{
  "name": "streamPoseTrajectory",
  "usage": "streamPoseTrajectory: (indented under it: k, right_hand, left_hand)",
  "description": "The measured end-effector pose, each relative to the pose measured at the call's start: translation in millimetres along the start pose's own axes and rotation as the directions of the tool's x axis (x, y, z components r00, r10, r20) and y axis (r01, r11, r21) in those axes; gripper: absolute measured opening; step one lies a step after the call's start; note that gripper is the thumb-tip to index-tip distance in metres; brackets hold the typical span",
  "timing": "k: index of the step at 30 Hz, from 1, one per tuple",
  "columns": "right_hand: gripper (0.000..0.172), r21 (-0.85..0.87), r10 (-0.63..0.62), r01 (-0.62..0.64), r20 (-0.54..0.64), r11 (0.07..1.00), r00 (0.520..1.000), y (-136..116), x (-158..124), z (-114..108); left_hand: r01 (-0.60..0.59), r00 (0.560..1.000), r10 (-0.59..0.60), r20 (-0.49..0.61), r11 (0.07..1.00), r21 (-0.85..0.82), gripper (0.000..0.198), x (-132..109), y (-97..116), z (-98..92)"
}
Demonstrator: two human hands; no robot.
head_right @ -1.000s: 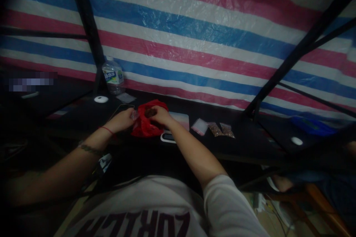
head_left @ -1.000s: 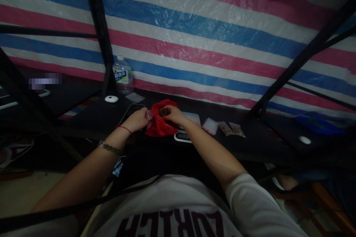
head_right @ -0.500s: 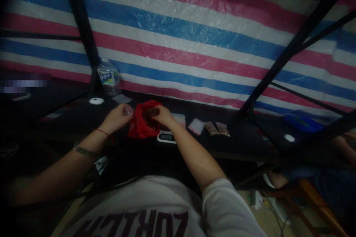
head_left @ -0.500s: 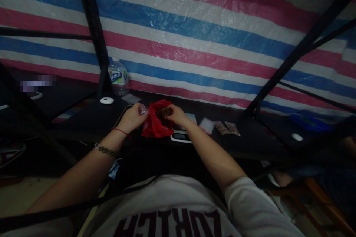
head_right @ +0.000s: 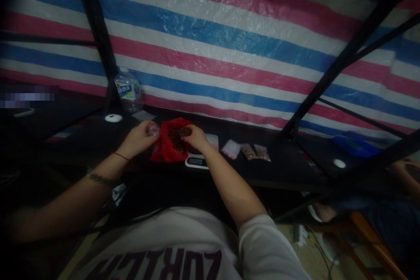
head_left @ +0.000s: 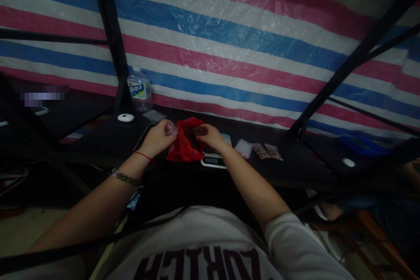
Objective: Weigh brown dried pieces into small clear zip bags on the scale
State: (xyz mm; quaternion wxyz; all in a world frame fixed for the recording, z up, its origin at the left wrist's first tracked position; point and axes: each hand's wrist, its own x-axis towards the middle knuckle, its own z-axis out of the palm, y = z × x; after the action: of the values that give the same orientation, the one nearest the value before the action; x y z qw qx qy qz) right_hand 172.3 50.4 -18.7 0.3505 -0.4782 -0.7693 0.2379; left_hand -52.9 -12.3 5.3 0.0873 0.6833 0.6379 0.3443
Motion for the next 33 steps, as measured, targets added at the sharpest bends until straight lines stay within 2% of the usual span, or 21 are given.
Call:
streamPoseTrajectory:
  k: [4, 8, 10, 13, 15, 17, 19, 20, 21, 23, 25, 29, 31, 33]
  right_hand:
    - [0.035, -0.058, 0.042, -0.042, -0.003, 0.997, 0.999, 11, -13, -28]
    - [0.034, -0.230, 0.106, -0.134, -0.131, 0.964, 0.986, 23, -31, -52]
    - [0.036, -0.314, 0.154, -0.205, -0.179, 0.927, 0.972, 29, -38, -56]
    - [0.039, -0.381, 0.215, -0.258, -0.152, 0.888, 0.965, 37, -44, -56]
    - [0.048, -0.375, 0.220, -0.259, -0.144, 0.890, 0.965, 39, -46, -57]
    - [0.057, -0.315, 0.175, -0.235, -0.210, 0.920, 0.962, 34, -51, -62]
    - [0.054, -0.201, 0.091, -0.156, -0.300, 0.967, 0.950, 19, -62, -70]
    - [0.046, -0.132, 0.043, -0.090, -0.326, 0.987, 0.945, 7, -69, -75]
    - [0.037, -0.051, -0.009, -0.007, -0.303, 0.999, 0.953, -6, -79, -79]
    - [0.021, 0.077, -0.129, 0.143, -0.163, 0.987, 0.978, -36, -99, -85]
    - [0.014, 0.118, -0.231, 0.232, -0.020, 0.965, 0.973, -63, -118, -85]
    - [0.017, 0.116, -0.259, 0.242, 0.166, 0.963, 0.951, -92, -135, -68]
    - [0.021, 0.088, -0.226, 0.212, 0.200, 0.973, 0.953, -94, -134, -58]
    - [0.020, 0.065, -0.187, 0.178, 0.174, 0.982, 0.967, -92, -132, -51]
  left_hand:
    - [-0.031, 0.999, 0.029, -0.021, 0.997, -0.070, 0.044, -5, 8, -3.3]
    - [-0.123, 0.992, 0.113, -0.060, 0.974, -0.193, 0.052, -11, 17, -8.5]
    - [-0.171, 0.985, 0.163, -0.051, 0.955, -0.243, 0.052, -16, 25, -12.6]
    - [-0.261, 0.963, 0.269, -0.018, 0.912, -0.315, 0.047, -28, 42, -17.0]
    - [-0.301, 0.946, 0.323, 0.008, 0.890, -0.343, 0.046, -38, 55, -16.7]
    - [-0.316, 0.933, 0.355, 0.053, 0.881, -0.351, 0.047, -49, 67, -13.4]
    - [-0.357, 0.911, 0.404, 0.080, 0.872, -0.336, 0.048, -58, 76, -8.2]
    - [-0.390, 0.896, 0.436, 0.086, 0.864, -0.318, 0.049, -61, 80, -5.5]
    - [-0.422, 0.884, 0.461, 0.077, 0.858, -0.291, 0.051, -64, 82, -2.8]
    - [-0.472, 0.868, 0.493, 0.049, 0.853, -0.224, 0.053, -68, 85, 1.2]
    - [-0.493, 0.865, 0.501, 0.023, 0.858, -0.148, 0.053, -71, 86, 3.1]
    - [-0.509, 0.859, 0.508, 0.054, 0.861, -0.003, 0.043, -78, 91, 2.6]
    - [-0.534, 0.844, 0.530, 0.082, 0.844, 0.050, 0.035, -83, 95, 2.5]
    - [-0.572, 0.819, 0.566, 0.089, 0.817, 0.075, 0.032, -86, 98, 3.2]
